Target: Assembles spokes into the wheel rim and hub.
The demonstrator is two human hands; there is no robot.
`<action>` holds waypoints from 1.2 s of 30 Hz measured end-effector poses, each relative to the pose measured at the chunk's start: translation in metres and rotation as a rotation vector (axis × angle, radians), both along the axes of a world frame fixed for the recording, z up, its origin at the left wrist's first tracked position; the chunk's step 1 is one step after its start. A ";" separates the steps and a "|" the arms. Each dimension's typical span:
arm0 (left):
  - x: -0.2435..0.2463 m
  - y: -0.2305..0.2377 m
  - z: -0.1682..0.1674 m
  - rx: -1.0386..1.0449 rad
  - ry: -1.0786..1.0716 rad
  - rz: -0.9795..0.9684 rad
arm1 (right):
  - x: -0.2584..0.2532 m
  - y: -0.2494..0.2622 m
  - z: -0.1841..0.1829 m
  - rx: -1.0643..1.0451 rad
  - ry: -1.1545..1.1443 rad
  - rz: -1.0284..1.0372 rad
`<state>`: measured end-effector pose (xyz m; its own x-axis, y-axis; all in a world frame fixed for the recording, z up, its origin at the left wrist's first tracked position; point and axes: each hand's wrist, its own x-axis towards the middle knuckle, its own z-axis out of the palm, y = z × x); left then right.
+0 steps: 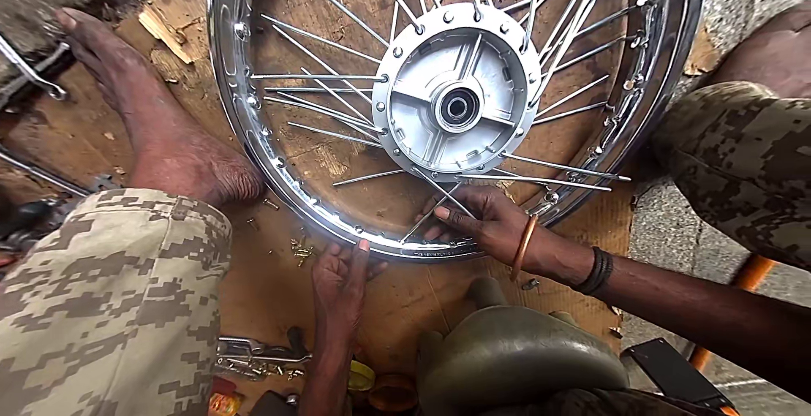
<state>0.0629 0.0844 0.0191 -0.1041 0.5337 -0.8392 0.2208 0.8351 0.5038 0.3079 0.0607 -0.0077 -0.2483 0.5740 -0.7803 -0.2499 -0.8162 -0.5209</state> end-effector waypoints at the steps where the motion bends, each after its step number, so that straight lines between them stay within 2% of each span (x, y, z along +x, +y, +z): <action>1: 0.002 -0.001 0.001 -0.003 0.003 0.010 | 0.000 0.000 0.000 -0.005 -0.002 0.005; 10: 0.003 -0.009 -0.001 -0.033 -0.029 -0.001 | 0.008 0.010 0.000 -0.064 0.031 0.070; 15: 0.000 -0.001 -0.003 0.028 0.029 -0.036 | 0.006 0.009 0.000 -0.086 0.013 0.046; 20: -0.013 0.018 -0.009 0.142 0.080 -0.085 | 0.008 0.005 -0.004 -0.058 0.014 0.074; 27: -0.023 0.056 -0.012 0.276 0.248 -0.268 | 0.010 0.005 -0.001 -0.061 0.018 0.071; 32: 0.008 0.017 -0.010 0.203 0.338 -0.309 | 0.011 0.009 0.002 -0.072 -0.023 0.110; 36: 0.023 -0.008 -0.012 0.185 0.195 -0.184 | 0.013 0.009 -0.004 -0.048 -0.024 0.150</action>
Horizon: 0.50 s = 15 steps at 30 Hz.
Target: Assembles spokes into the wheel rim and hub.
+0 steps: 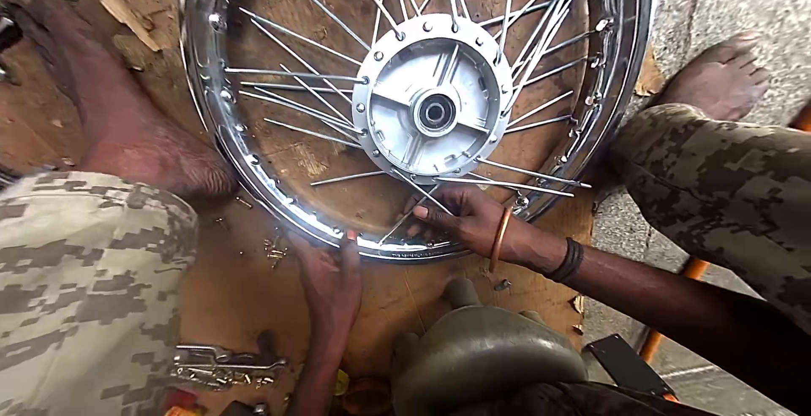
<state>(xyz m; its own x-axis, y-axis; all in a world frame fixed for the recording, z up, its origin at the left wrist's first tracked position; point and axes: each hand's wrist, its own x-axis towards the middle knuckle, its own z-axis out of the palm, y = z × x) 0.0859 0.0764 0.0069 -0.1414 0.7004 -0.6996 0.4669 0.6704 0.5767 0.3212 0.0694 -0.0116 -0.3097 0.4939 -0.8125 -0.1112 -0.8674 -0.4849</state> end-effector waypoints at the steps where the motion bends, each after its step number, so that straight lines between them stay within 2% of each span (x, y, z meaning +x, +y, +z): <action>1: -0.002 0.002 0.000 -0.002 -0.039 0.016 | 0.000 0.000 0.000 0.000 -0.003 -0.006; 8: -0.031 0.033 -0.001 0.027 -0.135 -0.115 | -0.001 0.003 0.002 0.011 0.007 -0.034; 15: -0.067 0.087 -0.021 0.115 -0.215 -0.305 | 0.000 0.003 0.004 0.009 0.001 -0.050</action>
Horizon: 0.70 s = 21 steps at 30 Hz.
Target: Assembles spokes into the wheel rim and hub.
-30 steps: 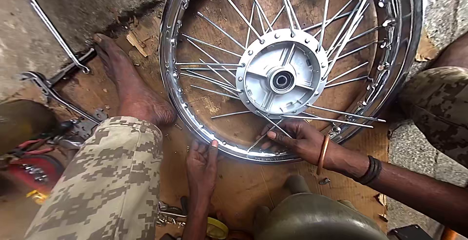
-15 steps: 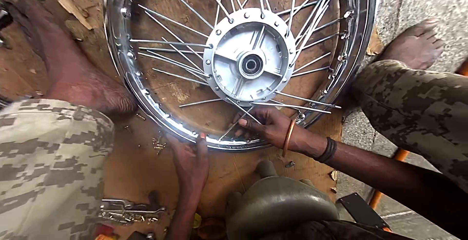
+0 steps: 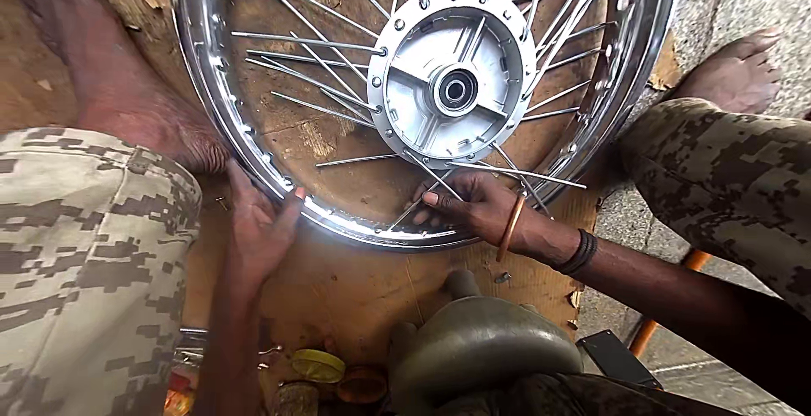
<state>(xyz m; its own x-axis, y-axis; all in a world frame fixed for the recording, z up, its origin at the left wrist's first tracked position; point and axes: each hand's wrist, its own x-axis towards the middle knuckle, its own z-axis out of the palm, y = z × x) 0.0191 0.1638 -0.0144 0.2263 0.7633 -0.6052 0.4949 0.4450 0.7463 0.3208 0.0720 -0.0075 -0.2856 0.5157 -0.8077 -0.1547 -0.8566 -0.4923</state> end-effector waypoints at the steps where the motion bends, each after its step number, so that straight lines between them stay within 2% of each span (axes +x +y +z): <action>1: -0.005 0.010 -0.002 0.020 -0.008 -0.040 | 0.000 0.001 0.001 -0.011 -0.011 0.000; 3: -0.011 0.029 -0.005 0.095 -0.036 -0.085 | -0.002 0.002 0.005 -0.016 -0.063 0.017; 5: -0.004 0.033 -0.007 0.171 0.046 -0.024 | -0.003 0.000 0.001 -0.008 -0.058 0.026; 8: 0.015 0.005 -0.004 0.223 0.330 0.082 | -0.003 0.000 -0.001 0.007 -0.045 0.025; 11: 0.036 -0.046 0.008 0.166 0.399 0.153 | -0.003 -0.002 -0.005 0.004 -0.039 0.036; 14: 0.051 -0.086 0.018 0.012 0.245 0.300 | -0.003 -0.002 -0.005 0.015 -0.033 0.033; 17: 0.056 -0.103 0.024 -0.099 0.073 0.432 | -0.004 -0.002 -0.001 0.025 -0.043 0.029; 21: 0.042 -0.099 0.022 -0.133 0.002 0.414 | -0.004 -0.006 -0.007 0.052 -0.019 0.012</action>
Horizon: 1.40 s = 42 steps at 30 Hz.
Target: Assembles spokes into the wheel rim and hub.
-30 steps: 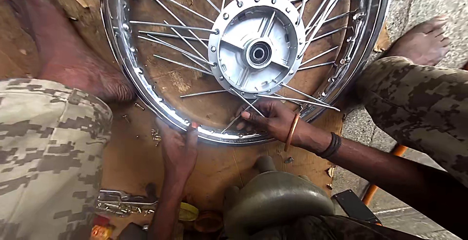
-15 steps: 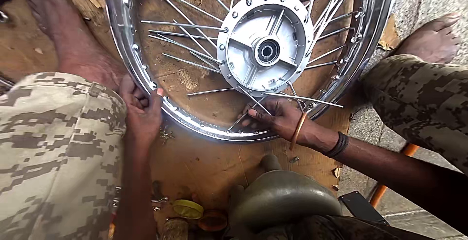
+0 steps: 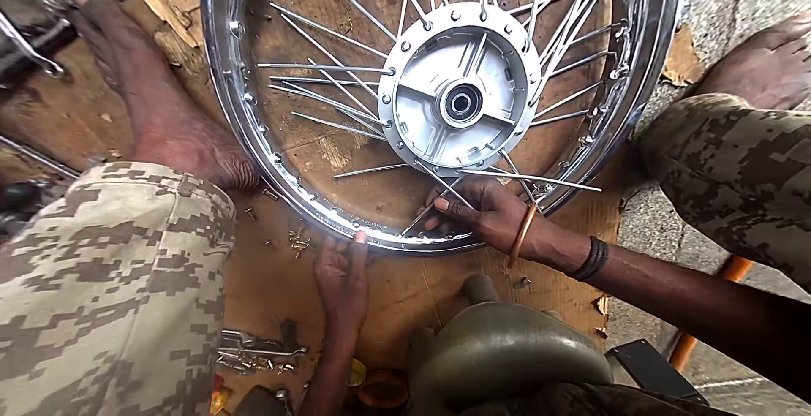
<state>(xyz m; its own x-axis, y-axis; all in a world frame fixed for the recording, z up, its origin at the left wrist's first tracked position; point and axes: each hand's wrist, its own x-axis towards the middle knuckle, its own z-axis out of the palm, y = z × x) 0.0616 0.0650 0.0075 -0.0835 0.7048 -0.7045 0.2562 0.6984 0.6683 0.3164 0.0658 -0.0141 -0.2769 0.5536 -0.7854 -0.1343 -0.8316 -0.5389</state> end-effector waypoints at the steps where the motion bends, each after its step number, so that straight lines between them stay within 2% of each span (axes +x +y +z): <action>1: -0.010 0.000 -0.002 0.032 0.026 -0.048 | 0.000 0.000 0.001 -0.002 -0.002 0.001; 3: -0.034 0.000 -0.004 0.178 0.195 -0.221 | -0.002 0.001 0.004 0.002 -0.019 -0.005; 5: -0.057 0.003 -0.004 0.308 0.455 -0.382 | -0.002 0.001 0.005 -0.001 -0.016 -0.009; 7: -0.075 0.005 -0.008 0.377 0.632 -0.436 | -0.002 0.002 0.006 -0.012 -0.014 -0.016; 8: -0.080 0.006 -0.009 0.390 0.655 -0.436 | -0.002 0.001 0.007 -0.012 -0.012 -0.022; 11: -0.070 0.005 -0.003 0.316 0.505 -0.370 | -0.001 0.002 0.009 -0.006 -0.018 -0.012; 15: -0.028 -0.004 0.001 0.018 0.135 -0.181 | -0.001 0.002 0.013 0.022 -0.051 -0.009; 18: 0.003 -0.007 0.004 -0.170 -0.024 -0.038 | -0.004 0.000 0.012 0.065 -0.095 -0.021; 23: 0.022 -0.009 0.010 -0.326 -0.066 0.143 | -0.009 -0.004 0.010 0.089 -0.120 -0.048; 32: 0.028 -0.008 0.017 -0.364 -0.086 0.297 | -0.005 -0.005 0.006 0.068 -0.095 -0.028; 33: 0.024 -0.009 0.017 -0.342 -0.089 0.262 | -0.005 -0.004 0.005 0.070 -0.107 -0.014; 35: 0.003 -0.011 0.015 -0.211 -0.039 0.053 | -0.006 -0.004 0.005 0.061 -0.133 -0.014; 36: -0.011 -0.010 0.013 -0.099 0.043 -0.072 | -0.006 -0.004 0.006 0.060 -0.137 -0.024; 39: -0.052 0.000 0.008 0.195 0.470 -0.320 | -0.006 -0.006 0.004 0.069 -0.135 -0.059; 40: -0.061 0.009 0.006 0.238 0.592 -0.368 | -0.006 -0.006 0.004 0.073 -0.140 -0.062; 42: -0.066 0.030 0.002 0.271 0.701 -0.443 | -0.005 -0.006 0.003 0.080 -0.146 -0.065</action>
